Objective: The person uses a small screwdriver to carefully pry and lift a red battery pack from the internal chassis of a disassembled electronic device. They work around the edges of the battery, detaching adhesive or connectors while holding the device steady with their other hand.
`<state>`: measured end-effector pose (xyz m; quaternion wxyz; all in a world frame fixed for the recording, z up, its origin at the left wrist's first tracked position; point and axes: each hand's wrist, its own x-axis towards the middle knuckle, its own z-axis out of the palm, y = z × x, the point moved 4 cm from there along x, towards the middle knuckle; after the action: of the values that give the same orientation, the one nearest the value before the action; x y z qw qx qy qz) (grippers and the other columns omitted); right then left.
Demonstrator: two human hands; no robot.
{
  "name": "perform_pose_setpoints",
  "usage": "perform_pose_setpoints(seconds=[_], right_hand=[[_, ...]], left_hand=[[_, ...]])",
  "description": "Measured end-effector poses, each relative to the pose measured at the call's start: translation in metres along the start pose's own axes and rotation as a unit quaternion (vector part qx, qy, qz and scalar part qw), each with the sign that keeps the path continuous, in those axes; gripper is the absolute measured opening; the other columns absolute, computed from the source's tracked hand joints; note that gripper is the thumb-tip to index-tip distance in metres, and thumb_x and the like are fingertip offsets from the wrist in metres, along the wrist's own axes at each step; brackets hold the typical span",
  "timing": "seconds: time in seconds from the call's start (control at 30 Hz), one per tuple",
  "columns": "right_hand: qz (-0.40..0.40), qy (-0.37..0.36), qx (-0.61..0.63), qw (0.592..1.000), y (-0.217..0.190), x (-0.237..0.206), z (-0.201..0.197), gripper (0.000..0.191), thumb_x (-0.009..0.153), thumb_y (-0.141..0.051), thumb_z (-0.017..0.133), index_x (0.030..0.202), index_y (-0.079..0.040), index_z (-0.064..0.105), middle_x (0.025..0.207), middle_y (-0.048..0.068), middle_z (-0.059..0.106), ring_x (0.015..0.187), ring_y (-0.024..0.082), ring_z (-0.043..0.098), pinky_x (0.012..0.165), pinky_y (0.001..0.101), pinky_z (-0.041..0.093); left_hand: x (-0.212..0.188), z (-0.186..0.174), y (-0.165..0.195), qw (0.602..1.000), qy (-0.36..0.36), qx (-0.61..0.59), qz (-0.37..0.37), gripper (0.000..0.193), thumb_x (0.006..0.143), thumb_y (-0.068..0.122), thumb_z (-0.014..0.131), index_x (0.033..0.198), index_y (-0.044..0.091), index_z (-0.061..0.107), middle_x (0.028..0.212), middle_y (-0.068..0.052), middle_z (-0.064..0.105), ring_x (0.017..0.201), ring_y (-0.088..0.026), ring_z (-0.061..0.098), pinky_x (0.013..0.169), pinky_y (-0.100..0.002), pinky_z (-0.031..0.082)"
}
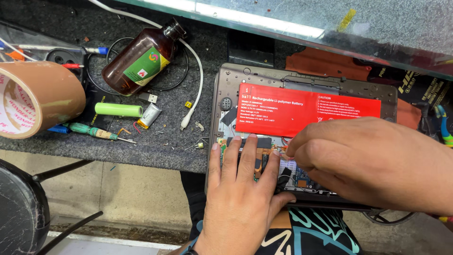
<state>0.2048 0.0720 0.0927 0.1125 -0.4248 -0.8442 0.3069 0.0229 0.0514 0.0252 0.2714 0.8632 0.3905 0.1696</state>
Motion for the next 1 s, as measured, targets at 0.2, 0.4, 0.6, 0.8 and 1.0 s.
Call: perform_pose_setpoints(seconds=[0.2, 0.4, 0.6, 0.8, 1.0], right_hand=[[0.010, 0.018, -0.001, 1.000, -0.002, 0.003, -0.001, 0.027, 0.087, -0.019, 0.073, 0.108, -0.011, 0.058, 0.104, 0.004, 0.073, 0.094, 0.025, 0.074, 0.076, 0.0349, 0.060], [0.212, 0.031, -0.004, 0.977, 0.010, -0.005, -0.001, 0.032, 0.086, -0.026, 0.076, 0.116, -0.018, 0.066, 0.092, 0.000, 0.078, 0.082, 0.021, 0.077, 0.068, 0.0318, 0.058], [0.218, 0.050, -0.033, 0.974, 0.021, -0.003, 0.008, 0.042, 0.084, -0.010, 0.069, 0.126, -0.008, 0.064, 0.083, 0.011, 0.073, 0.072, 0.030, 0.072, 0.063, 0.0390, 0.056], [0.100, 0.063, -0.028, 0.993, 0.017, 0.016, 0.018, 0.047, 0.079, -0.018, 0.076, 0.120, -0.003, 0.061, 0.083, 0.008, 0.074, 0.070, 0.027, 0.074, 0.058, 0.0370, 0.058], [0.072, 0.011, -0.087, 0.993, 0.008, 0.023, 0.028, 0.035, 0.079, -0.017, 0.072, 0.113, -0.008, 0.065, 0.074, 0.007, 0.070, 0.066, 0.029, 0.070, 0.052, 0.0420, 0.053]], left_hand=[[-0.009, 0.004, 0.006, 0.999, 0.020, 0.024, -0.010, 0.074, 0.073, 0.050, 0.080, 0.132, 0.007, 0.066, 0.140, -0.023, 0.053, 0.133, -0.042, 0.045, 0.111, -0.066, 0.030], [-0.016, 0.013, 0.010, 1.000, 0.012, 0.026, 0.000, 0.075, 0.082, 0.047, 0.074, 0.138, -0.001, 0.060, 0.141, -0.029, 0.052, 0.133, -0.044, 0.047, 0.114, -0.060, 0.032], [-0.019, 0.017, 0.012, 0.999, 0.004, 0.051, 0.008, 0.076, 0.083, 0.047, 0.071, 0.137, -0.004, 0.058, 0.143, -0.034, 0.051, 0.135, -0.046, 0.047, 0.114, -0.060, 0.031], [-0.018, 0.016, 0.012, 0.998, 0.006, 0.053, 0.011, 0.075, 0.084, 0.048, 0.070, 0.137, -0.004, 0.058, 0.142, -0.034, 0.051, 0.134, -0.046, 0.048, 0.115, -0.060, 0.032], [-0.018, 0.017, 0.011, 0.998, 0.004, 0.054, 0.011, 0.076, 0.082, 0.047, 0.072, 0.136, -0.004, 0.058, 0.141, -0.034, 0.052, 0.133, -0.046, 0.048, 0.115, -0.060, 0.031]])
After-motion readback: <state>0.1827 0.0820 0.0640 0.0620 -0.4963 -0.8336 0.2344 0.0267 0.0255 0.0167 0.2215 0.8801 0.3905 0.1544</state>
